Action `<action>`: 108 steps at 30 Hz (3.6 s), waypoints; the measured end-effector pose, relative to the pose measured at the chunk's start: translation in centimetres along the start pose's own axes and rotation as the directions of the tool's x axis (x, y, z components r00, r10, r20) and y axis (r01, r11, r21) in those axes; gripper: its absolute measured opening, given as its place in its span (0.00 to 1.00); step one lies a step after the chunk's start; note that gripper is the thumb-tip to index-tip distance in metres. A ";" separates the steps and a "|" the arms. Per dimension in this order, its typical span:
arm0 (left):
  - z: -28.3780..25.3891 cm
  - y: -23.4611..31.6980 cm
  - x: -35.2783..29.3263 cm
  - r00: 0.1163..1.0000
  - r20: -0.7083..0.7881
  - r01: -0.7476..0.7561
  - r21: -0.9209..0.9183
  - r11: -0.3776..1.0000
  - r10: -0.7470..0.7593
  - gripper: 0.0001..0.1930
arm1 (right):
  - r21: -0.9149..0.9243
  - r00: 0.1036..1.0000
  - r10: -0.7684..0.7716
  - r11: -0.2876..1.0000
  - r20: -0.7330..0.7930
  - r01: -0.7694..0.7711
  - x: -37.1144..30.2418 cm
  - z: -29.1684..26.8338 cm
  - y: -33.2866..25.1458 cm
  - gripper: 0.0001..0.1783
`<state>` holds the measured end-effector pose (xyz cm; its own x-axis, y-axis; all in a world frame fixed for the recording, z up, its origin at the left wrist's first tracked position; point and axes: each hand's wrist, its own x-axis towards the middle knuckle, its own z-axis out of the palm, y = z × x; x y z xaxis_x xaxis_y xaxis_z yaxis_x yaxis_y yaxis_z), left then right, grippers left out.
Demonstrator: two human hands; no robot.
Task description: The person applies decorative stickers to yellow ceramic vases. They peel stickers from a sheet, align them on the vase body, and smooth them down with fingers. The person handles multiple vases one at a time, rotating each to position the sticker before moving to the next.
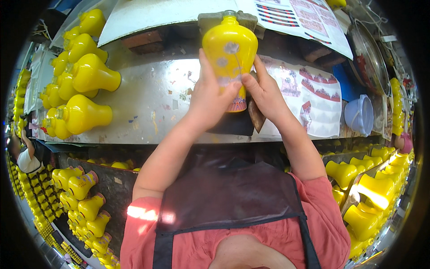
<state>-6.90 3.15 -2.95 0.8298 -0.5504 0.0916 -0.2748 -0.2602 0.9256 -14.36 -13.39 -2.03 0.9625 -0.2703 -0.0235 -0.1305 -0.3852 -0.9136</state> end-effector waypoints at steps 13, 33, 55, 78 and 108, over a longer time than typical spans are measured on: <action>0.1 -1.0 0.3 1.000 0.001 0.024 -0.162 0.987 -0.024 0.55 | 0.040 1.000 -0.017 0.999 0.008 0.017 0.0 -0.1 1.0 0.44; 0.5 -1.0 0.2 1.000 0.005 0.001 -0.147 0.989 0.000 0.54 | -0.157 0.754 -0.342 0.938 -0.561 0.308 0.7 -0.6 -0.2 0.14; -0.2 0.1 2.4 0.994 0.062 0.106 -0.583 0.805 -0.086 0.44 | -0.406 0.669 -0.676 0.730 -0.308 0.550 2.1 -3.3 -3.9 0.15; -1.5 -2.3 0.2 0.999 0.051 0.014 -0.480 0.877 0.012 0.47 | -0.443 0.587 -0.810 0.529 -0.008 0.724 -4.3 0.2 -2.4 0.19; -1.5 -1.9 -0.5 1.000 -0.002 -0.004 -0.725 0.688 0.004 0.27 | -0.694 0.616 -0.723 0.269 0.312 0.667 -4.7 1.6 -7.3 0.19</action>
<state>-6.06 5.13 -4.18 0.8298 -0.5497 0.0957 0.1598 0.3985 0.9032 -17.60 -7.89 4.08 0.7616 0.3871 0.5197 0.4419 -0.8968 0.0203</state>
